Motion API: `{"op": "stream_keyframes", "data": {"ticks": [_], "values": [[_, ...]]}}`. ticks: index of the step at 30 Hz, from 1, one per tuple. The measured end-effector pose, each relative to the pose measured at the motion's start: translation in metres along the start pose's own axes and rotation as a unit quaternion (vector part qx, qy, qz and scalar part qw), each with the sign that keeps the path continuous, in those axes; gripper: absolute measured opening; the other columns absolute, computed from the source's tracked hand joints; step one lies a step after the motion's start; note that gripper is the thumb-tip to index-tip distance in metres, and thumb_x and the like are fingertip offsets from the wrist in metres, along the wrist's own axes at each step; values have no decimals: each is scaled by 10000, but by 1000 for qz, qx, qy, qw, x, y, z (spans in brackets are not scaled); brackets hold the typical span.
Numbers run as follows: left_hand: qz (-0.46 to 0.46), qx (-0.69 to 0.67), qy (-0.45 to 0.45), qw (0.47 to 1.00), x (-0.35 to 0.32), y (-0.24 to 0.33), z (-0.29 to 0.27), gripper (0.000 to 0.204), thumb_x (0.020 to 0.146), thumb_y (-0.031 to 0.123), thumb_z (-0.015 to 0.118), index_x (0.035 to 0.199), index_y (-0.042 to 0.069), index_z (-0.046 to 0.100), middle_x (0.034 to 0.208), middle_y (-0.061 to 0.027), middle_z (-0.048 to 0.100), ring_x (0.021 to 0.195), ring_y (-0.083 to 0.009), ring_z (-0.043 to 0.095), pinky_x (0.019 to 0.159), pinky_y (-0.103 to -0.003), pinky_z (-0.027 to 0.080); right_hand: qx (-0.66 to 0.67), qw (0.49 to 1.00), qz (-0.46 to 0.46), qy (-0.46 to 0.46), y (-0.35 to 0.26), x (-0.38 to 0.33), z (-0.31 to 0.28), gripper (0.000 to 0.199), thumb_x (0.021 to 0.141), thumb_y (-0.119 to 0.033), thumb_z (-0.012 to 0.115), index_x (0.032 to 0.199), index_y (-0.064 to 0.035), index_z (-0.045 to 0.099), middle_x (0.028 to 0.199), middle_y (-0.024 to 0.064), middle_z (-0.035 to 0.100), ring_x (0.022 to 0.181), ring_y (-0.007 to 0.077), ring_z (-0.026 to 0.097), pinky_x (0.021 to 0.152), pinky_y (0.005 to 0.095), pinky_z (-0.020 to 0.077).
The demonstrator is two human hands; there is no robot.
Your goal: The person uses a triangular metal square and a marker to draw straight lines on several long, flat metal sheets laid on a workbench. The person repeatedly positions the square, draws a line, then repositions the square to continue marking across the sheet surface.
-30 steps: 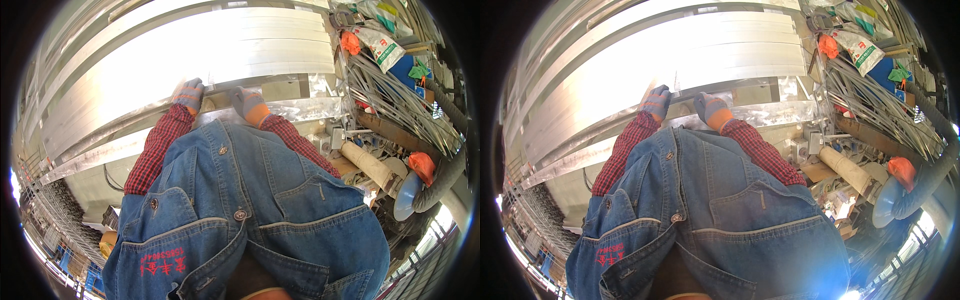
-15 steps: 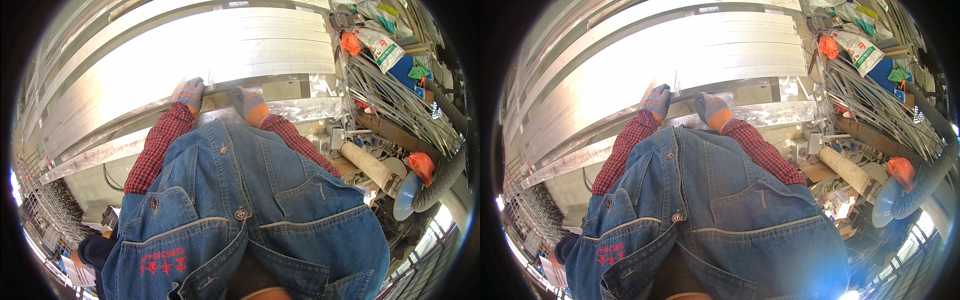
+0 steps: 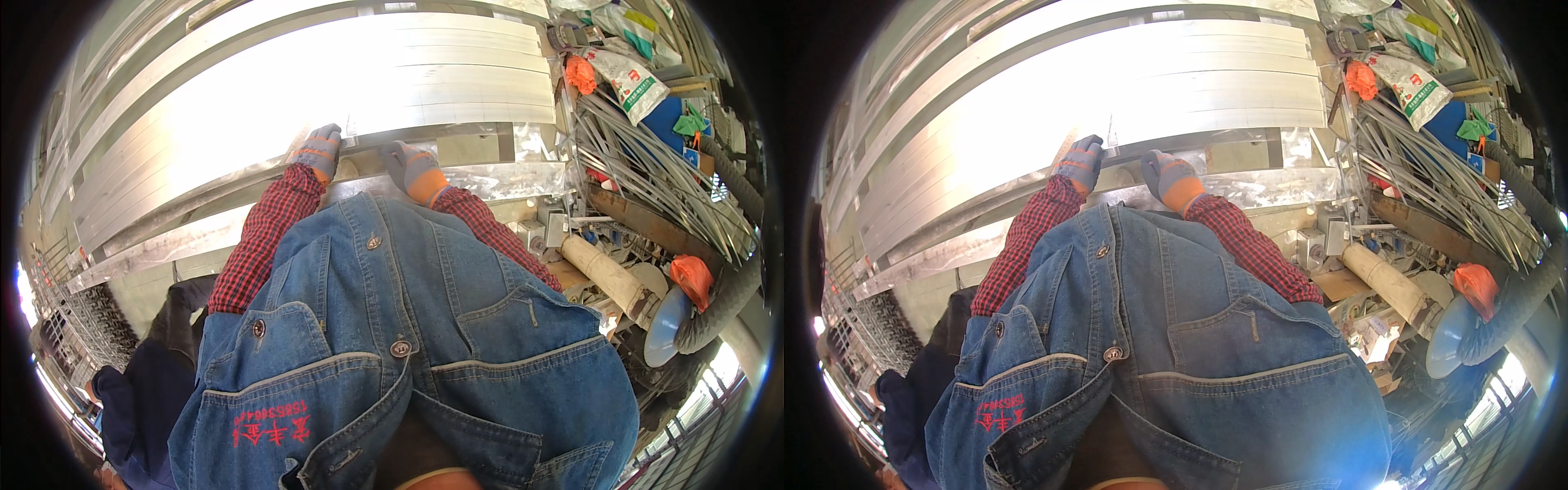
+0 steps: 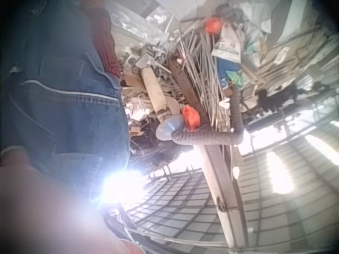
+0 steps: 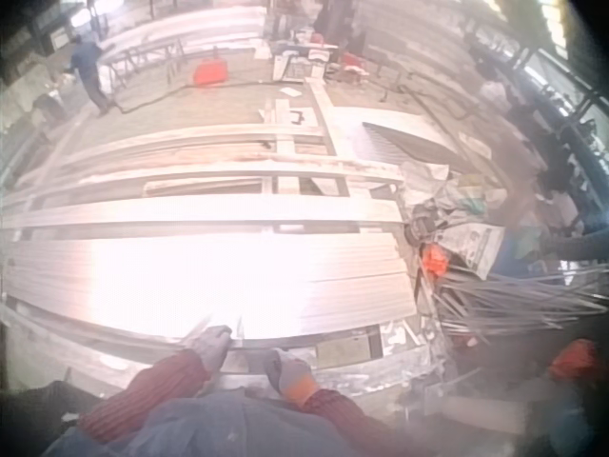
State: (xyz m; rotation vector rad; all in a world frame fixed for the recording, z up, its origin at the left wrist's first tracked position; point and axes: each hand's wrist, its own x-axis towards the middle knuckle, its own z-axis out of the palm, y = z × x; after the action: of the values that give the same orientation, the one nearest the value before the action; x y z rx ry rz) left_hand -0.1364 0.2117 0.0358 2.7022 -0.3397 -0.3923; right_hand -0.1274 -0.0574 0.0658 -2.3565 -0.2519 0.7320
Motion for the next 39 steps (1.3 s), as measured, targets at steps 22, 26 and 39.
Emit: {"op": "stream_keyframes", "data": {"ticks": [22,26,39], "values": [[-43,13,-74,996,0,6,-10,366,1032,71,621,1398,77,617,1536,-99,554,1412,-351,571,1113,-482,546,-22,1000,-20,-7,3,1,2,334,1095,-327,541,1271,-80,681,1232,248,736,1147,451,699,977,528,554],[-25,2,-32,999,-2,5,-7,371,986,43,649,1357,58,634,1488,-143,595,1353,-383,607,1100,-477,547,-23,990,-119,70,-5,-1,-1,304,1065,-233,582,1315,-112,705,1235,213,737,1152,413,692,983,516,557],[-20,-16,-25,999,-2,6,-8,327,998,72,635,1324,45,645,1431,-168,635,1292,-395,641,1068,-480,552,-159,955,-230,103,-32,57,-7,470,980,-85,625,1449,-112,624,1266,129,723,1194,358,664,1057,465,537]]}}
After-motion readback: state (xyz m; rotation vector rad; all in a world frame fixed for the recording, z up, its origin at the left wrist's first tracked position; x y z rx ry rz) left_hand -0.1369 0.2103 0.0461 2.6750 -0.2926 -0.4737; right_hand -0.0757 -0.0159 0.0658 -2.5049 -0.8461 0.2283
